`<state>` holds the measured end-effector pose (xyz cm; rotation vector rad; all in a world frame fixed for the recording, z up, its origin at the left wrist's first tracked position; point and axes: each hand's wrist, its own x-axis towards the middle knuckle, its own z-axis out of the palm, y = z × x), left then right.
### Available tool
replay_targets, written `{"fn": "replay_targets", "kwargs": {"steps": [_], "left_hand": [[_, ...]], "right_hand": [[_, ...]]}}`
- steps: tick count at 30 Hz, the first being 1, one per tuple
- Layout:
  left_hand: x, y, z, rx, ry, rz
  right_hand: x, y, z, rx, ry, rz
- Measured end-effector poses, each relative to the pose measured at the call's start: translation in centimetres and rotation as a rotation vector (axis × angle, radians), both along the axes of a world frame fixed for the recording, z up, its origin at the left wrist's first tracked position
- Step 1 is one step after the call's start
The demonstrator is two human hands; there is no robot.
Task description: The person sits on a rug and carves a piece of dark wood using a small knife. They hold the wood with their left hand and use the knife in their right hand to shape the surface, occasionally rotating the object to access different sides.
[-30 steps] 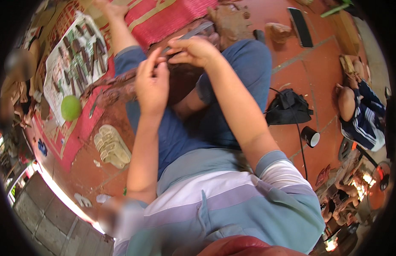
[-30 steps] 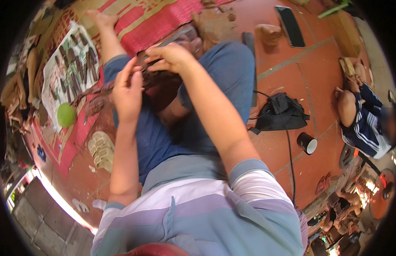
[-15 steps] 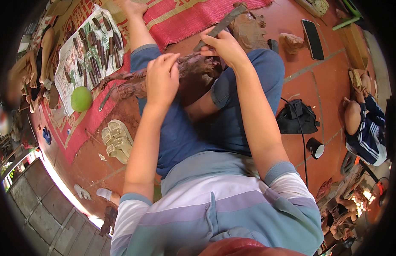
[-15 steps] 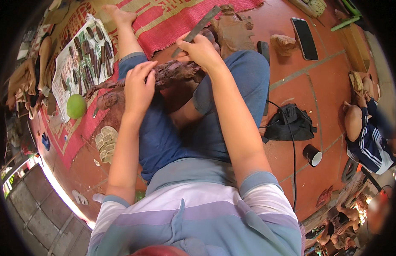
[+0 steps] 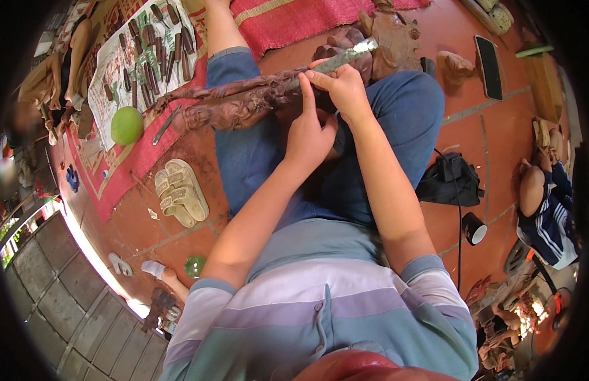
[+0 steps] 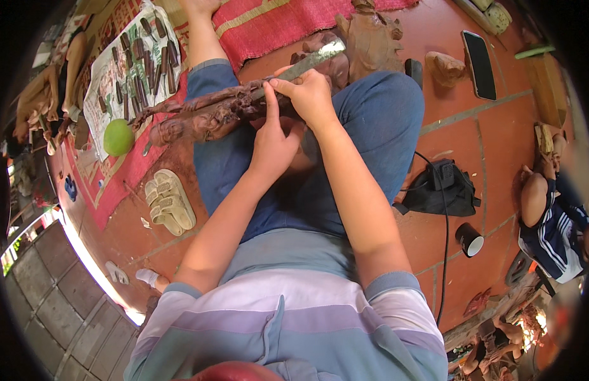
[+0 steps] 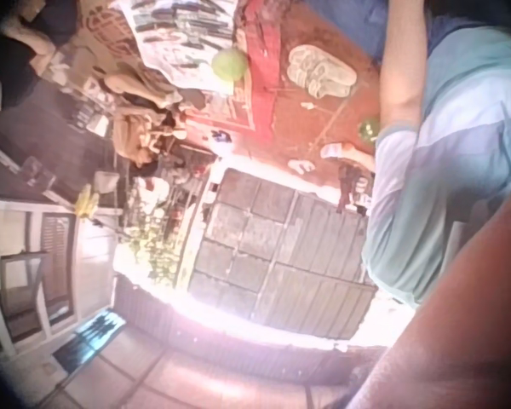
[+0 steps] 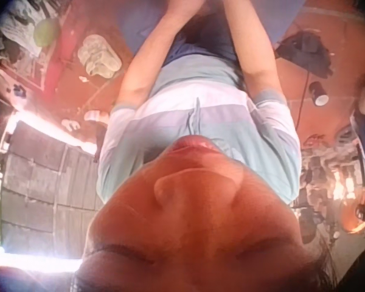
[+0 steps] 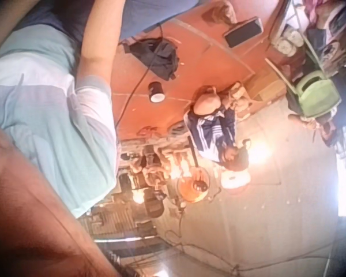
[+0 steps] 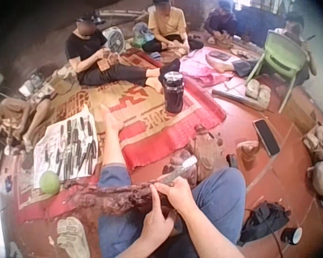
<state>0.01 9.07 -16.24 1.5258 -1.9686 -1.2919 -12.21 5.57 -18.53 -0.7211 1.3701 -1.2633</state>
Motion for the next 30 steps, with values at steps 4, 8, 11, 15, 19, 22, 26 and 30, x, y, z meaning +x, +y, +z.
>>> {"fn": "replay_targets", "kwargs": {"steps": [4,8,11,15,19,22,26,30], "left_hand": [[0.0,-0.5,-0.3,0.02,0.026,-0.056],[0.0,-1.3,-0.1,0.162,0.039,-0.083],[0.0,-0.2,0.1,0.053,0.069,-0.037],[-0.2,0.1,-0.2,0.102,0.016,-0.068],[0.3,0.1,-0.1,0.085,0.031,-0.058],[0.7,0.8,0.2,0.09,0.017,-0.025],[0.7,-0.6,-0.3,0.106,0.035,-0.103],[0.5,0.3,-0.5,0.048,0.072,-0.059]], "right_hand": [[-0.3,-0.2,-0.8,-0.012,-0.08,-0.037],[-0.4,-0.4,-1.0,-0.007,-0.162,-0.097],[-0.4,0.0,0.4,-0.04,-0.102,-0.086],[-0.2,0.4,-0.9,-0.02,0.054,-0.083],[0.3,0.6,-0.6,-0.091,-0.01,-0.183],[1.7,1.0,-1.2,-0.132,-0.011,-0.185],[0.4,1.0,-1.6,-0.075,0.031,-0.207],[2.0,1.5,-0.7,-0.169,0.0,-0.242]]}}
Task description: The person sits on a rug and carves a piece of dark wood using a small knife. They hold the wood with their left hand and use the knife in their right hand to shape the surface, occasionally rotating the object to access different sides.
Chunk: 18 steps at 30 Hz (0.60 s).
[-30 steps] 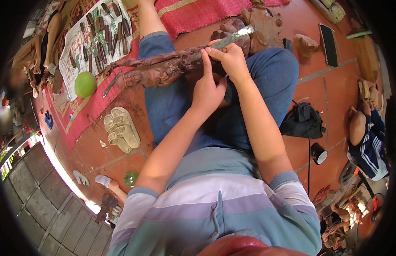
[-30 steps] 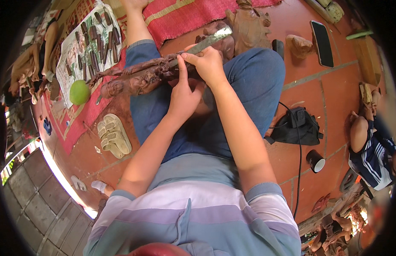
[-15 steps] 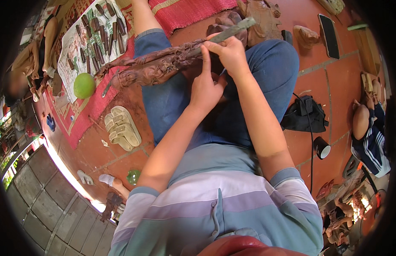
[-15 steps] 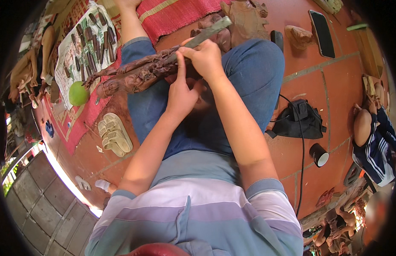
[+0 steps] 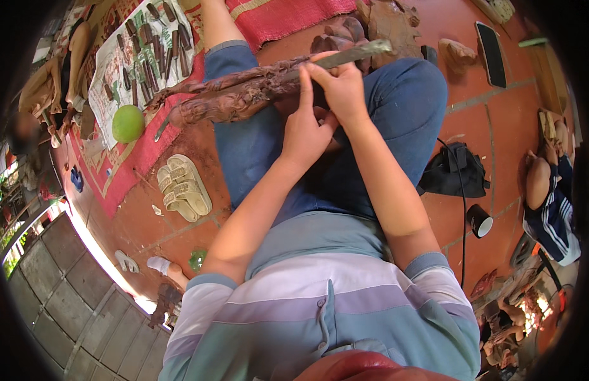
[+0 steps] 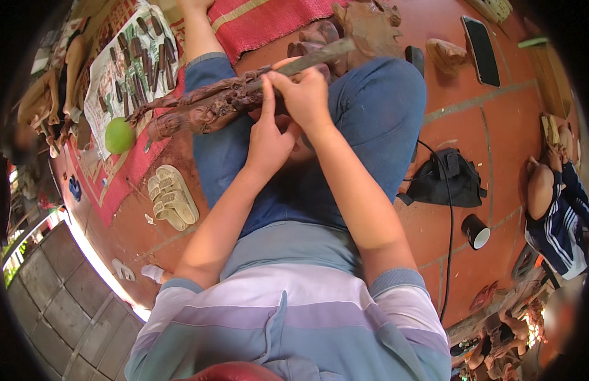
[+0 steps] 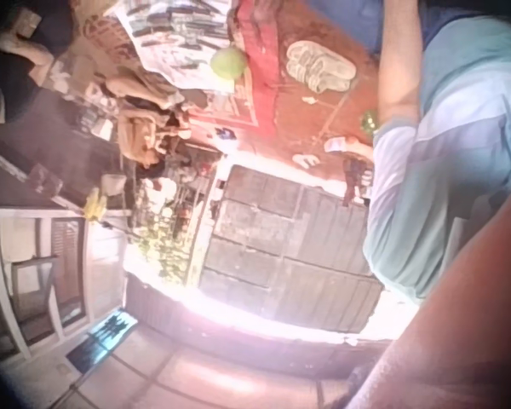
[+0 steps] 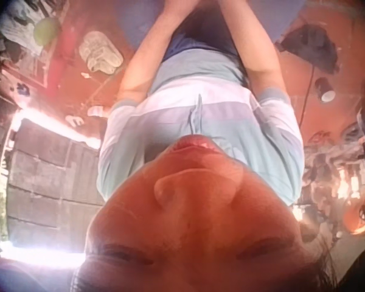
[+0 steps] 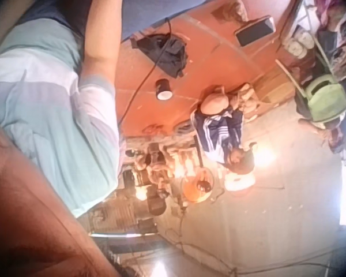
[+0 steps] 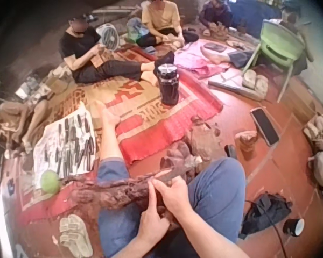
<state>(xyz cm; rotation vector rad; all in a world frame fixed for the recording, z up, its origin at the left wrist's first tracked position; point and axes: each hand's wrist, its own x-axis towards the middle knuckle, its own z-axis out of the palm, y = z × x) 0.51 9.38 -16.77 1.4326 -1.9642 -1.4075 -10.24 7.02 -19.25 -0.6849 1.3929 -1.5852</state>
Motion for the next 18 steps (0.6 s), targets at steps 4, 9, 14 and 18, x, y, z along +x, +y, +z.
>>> {"fn": "replay_targets", "kwargs": {"steps": [4,9,14,18], "left_hand": [[0.2,-0.3,-0.2,0.011,-0.016,-0.027],[0.3,0.4,0.5,0.081,0.004,0.063],[-0.4,-0.3,0.6,0.156,0.066,0.035],[-0.5,1.0,-0.2,0.087,0.092,0.151]], "right_hand": [[-0.1,-0.3,-0.5,-0.03,-0.128,-0.089],[0.8,0.3,0.5,0.029,0.352,-0.04],[-0.2,-0.1,0.5,0.084,0.048,-0.072],[1.1,0.3,1.3,0.105,0.296,-0.052]]}}
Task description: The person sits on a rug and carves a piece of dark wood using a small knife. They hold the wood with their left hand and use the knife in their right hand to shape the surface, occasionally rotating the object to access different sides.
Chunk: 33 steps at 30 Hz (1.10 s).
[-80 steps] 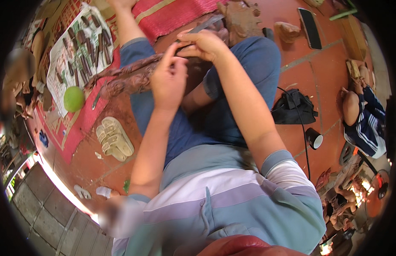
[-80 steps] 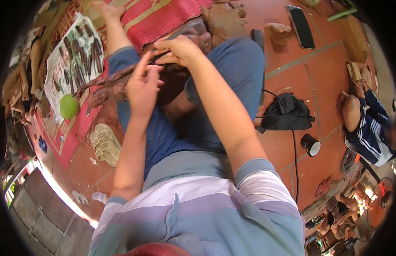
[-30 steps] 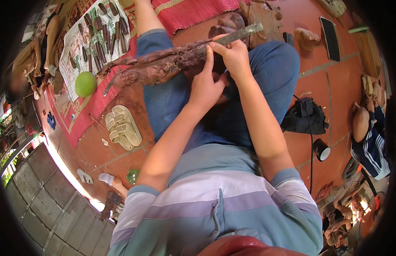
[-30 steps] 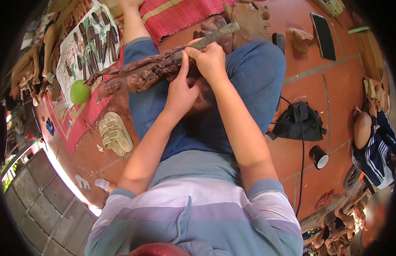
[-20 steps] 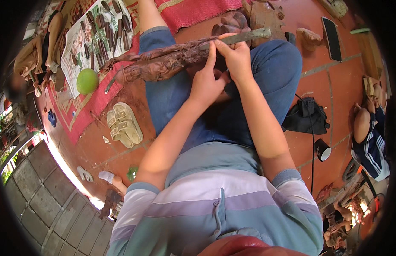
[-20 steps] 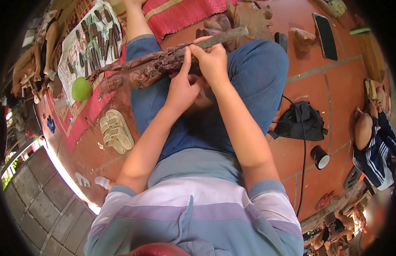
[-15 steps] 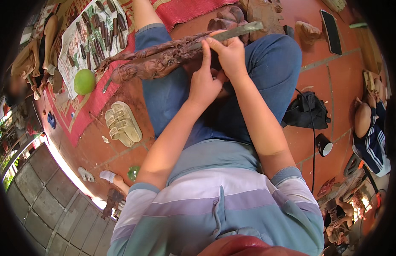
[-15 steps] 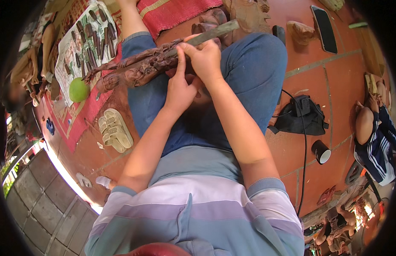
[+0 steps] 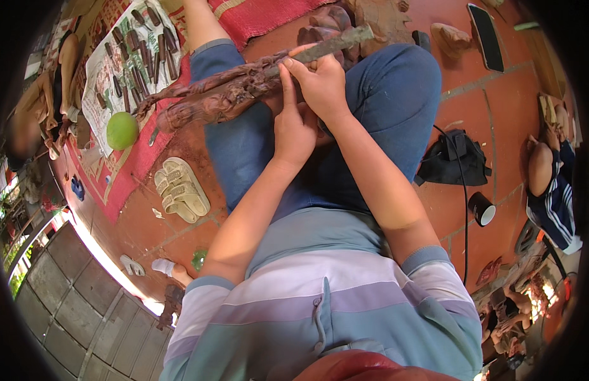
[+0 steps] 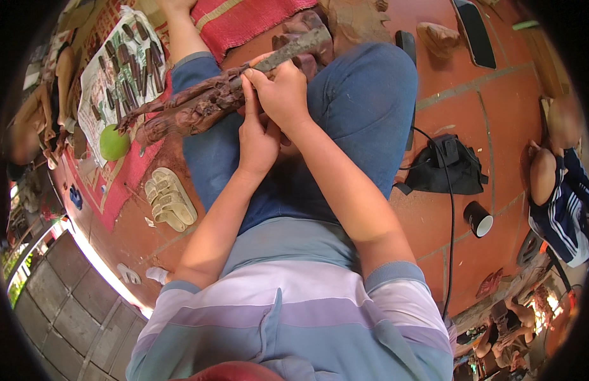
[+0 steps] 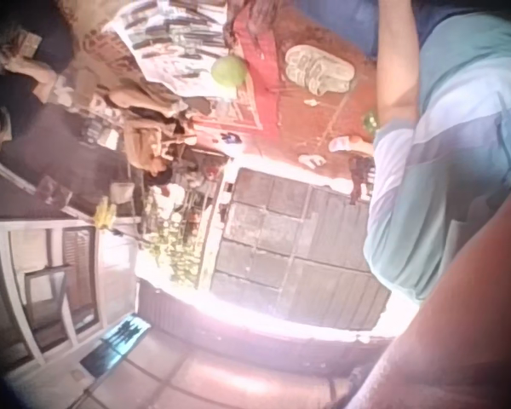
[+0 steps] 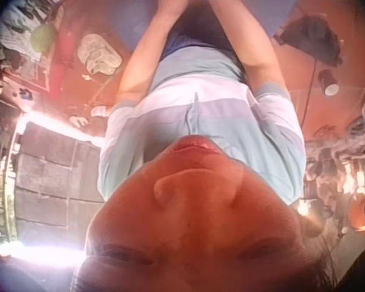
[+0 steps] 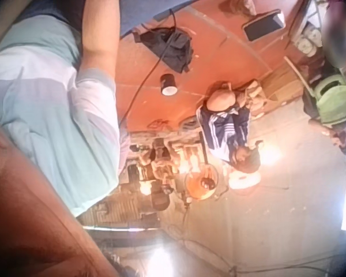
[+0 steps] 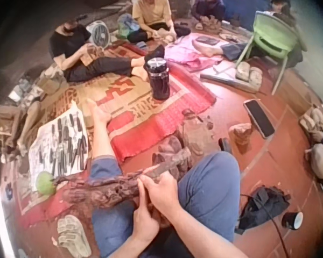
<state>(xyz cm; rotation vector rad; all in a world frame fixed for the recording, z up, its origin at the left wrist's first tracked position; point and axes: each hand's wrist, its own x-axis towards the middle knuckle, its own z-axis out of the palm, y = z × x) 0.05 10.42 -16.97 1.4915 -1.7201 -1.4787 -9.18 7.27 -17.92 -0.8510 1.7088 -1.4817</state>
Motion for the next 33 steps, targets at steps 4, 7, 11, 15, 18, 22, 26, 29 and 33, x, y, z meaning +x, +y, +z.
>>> {"fn": "replay_targets", "kwargs": {"steps": [4,7,11,15,18,22,26,29,33], "left_hand": [[0.1,-0.3,-0.1,0.002,-0.048,-0.041],[0.0,-0.1,0.5,-0.034,-0.045,-0.006],[-0.2,-1.1,1.0,0.014,-0.06,-0.092],[1.0,-2.7,2.6,-0.619,-0.157,0.016],[3.1,-3.4,4.3,-0.782,-0.224,-0.041],[3.3,-2.7,4.2,-0.223,0.148,-0.079],[3.3,-2.4,4.8,0.096,0.265,0.021],[3.4,-2.3,5.0,0.155,0.246,0.09],[3.5,-2.4,4.4,0.233,0.265,0.14]], "right_hand": [[-1.9,-0.5,-1.2,0.045,-0.243,-0.011],[-0.4,0.1,-0.5,-0.073,-0.215,0.005],[-1.5,-0.4,-1.8,-0.051,-0.235,0.073],[-3.5,0.3,2.0,-0.144,-0.017,0.206],[-5.0,0.9,5.1,-0.194,0.008,0.494],[-6.8,1.5,8.4,-0.127,0.197,0.638],[-14.0,0.8,8.0,-0.438,0.757,-0.233],[-23.5,2.4,5.5,0.007,1.036,-0.626],[-28.5,3.8,1.7,0.438,0.997,-0.781]]}}
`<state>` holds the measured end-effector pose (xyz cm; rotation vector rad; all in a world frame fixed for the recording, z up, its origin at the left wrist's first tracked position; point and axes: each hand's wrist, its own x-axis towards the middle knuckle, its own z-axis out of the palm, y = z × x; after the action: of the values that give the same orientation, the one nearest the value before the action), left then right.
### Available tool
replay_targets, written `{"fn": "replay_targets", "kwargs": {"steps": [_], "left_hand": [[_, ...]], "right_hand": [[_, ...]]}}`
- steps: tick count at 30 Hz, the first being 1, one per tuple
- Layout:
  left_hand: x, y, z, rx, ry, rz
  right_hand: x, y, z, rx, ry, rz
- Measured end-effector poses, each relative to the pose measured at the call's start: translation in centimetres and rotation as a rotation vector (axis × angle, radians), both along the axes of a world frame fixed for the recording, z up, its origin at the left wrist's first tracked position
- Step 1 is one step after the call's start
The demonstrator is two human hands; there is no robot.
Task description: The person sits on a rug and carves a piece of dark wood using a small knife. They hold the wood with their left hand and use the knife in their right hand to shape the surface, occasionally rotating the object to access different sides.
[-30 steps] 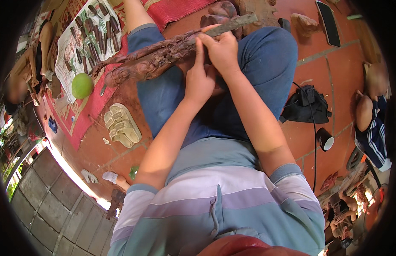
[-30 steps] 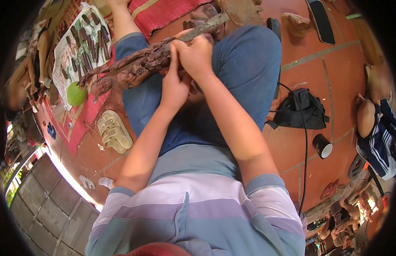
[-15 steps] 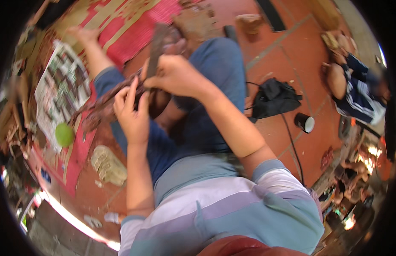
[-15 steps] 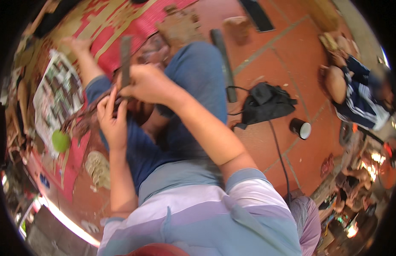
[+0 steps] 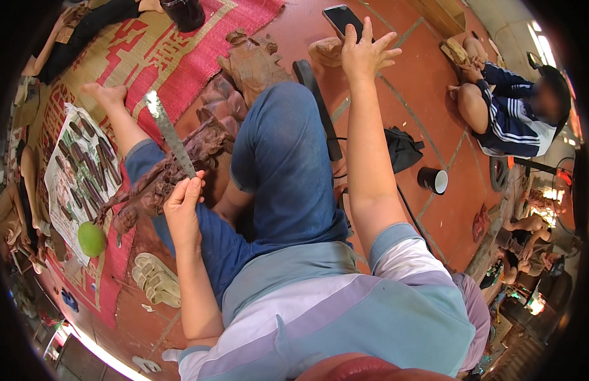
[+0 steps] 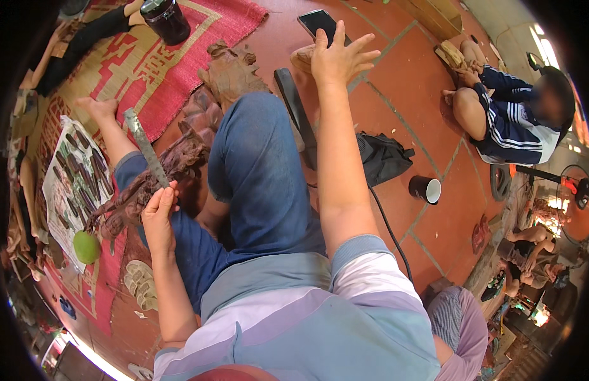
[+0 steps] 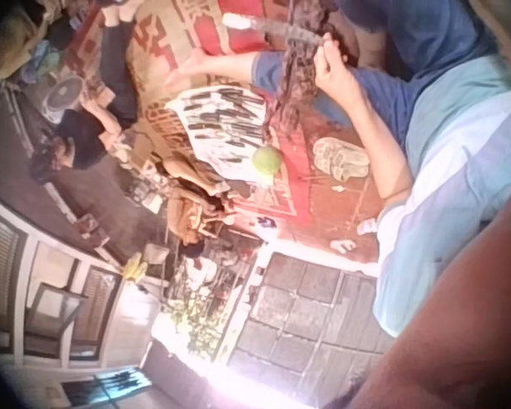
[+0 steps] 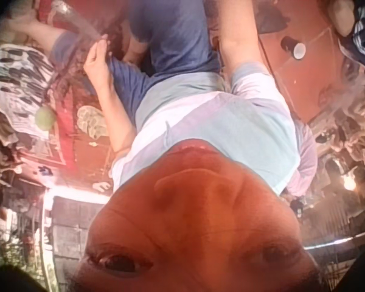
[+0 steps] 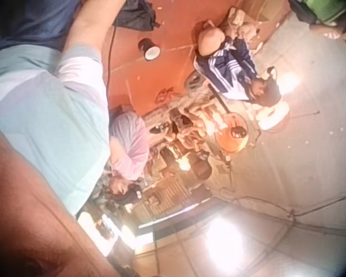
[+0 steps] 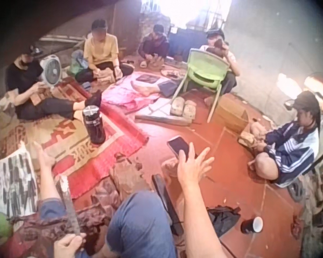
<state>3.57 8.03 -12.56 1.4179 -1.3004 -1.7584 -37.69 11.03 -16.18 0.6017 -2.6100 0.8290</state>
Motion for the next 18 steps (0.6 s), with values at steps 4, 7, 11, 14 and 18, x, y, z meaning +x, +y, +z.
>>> {"fn": "replay_targets", "kwargs": {"steps": [4,7,11,14,18], "left_hand": [[-0.7,-0.1,0.2,-0.01,0.02,-0.022],[-0.6,0.0,0.0,-0.037,0.005,-0.031],[-0.1,0.4,-0.3,-0.07,0.018,-0.022],[0.2,0.5,-0.2,-0.134,-0.003,-0.019],[0.9,0.3,-0.1,-0.188,-0.021,-0.025]], "right_hand": [[-0.6,0.5,-0.3,0.161,-0.1,0.04],[0.5,0.3,-0.3,-0.148,-0.007,0.147],[9.3,0.7,0.9,-0.342,-0.061,0.516],[14.5,1.1,1.7,-0.038,-0.29,0.63],[17.7,0.9,6.6,0.051,-0.271,1.023]]}}
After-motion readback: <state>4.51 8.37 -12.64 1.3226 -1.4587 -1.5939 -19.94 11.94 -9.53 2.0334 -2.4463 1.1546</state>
